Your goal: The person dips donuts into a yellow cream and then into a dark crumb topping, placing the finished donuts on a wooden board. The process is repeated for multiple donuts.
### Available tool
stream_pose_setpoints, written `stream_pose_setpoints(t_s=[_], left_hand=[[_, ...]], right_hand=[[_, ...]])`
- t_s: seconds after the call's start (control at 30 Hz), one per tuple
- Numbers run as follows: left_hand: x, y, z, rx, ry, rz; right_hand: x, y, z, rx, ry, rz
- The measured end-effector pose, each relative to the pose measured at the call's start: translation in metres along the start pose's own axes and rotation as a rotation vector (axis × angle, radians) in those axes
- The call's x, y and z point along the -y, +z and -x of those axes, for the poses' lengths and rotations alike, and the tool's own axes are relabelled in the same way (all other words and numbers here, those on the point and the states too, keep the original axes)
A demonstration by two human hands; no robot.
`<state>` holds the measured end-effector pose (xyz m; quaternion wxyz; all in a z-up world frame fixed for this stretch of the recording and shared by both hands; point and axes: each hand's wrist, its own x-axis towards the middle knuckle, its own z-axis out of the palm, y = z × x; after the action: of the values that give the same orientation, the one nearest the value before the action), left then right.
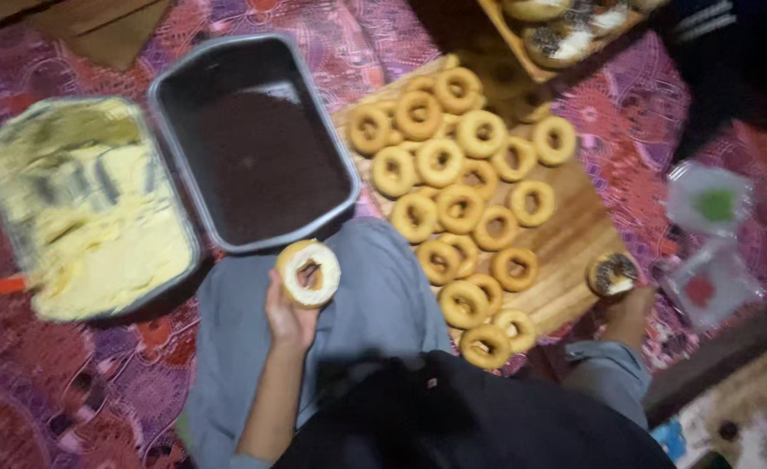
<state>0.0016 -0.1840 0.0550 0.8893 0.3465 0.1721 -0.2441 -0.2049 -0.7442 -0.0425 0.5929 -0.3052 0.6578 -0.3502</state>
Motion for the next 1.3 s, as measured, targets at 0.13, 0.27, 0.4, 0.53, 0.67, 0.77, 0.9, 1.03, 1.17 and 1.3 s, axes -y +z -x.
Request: stream_pose_setpoints(t_s=[0.13,0.27,0.4,0.53,0.67,0.77,0.9,1.03,1.17,1.3], left_hand=[[-0.010,-0.010,0.006,-0.035,-0.167,0.024],[-0.009,-0.030,-0.008,0.166,-0.182,0.023],[-0.028,-0.058,-0.023,0.204,-0.203,0.060],[-0.076,-0.097,-0.010,-0.241,-0.238,0.195],[-0.105,-0.139,0.018,-0.171,-0.090,0.224],[-0.108,-0.158,0.022,-0.180,-0.040,0.252],[-0.088,-0.174,0.029,-0.178,-0.005,0.264],[-0.071,-0.157,0.014,-0.145,0.188,0.038],[-0.057,-0.112,-0.009,-0.472,0.491,-1.434],[-0.041,-0.061,-0.026,-0.328,0.506,-2.128]], right_hand=[[-0.018,0.070,0.073,0.206,-0.255,0.187],[-0.075,0.151,0.201,0.888,-0.070,0.450],[-0.159,0.218,0.327,1.897,0.387,0.765],[-0.183,0.321,0.373,1.594,0.386,0.679],[-0.207,0.380,0.367,1.515,-0.472,0.948],[-0.224,0.379,0.366,1.451,-0.831,1.220],[-0.221,0.346,0.364,1.410,-0.802,1.049],[-0.166,0.321,0.327,1.364,-0.338,0.615],[-0.107,0.231,0.242,1.226,0.390,-0.050],[-0.064,0.088,0.150,0.767,0.213,-0.398]])
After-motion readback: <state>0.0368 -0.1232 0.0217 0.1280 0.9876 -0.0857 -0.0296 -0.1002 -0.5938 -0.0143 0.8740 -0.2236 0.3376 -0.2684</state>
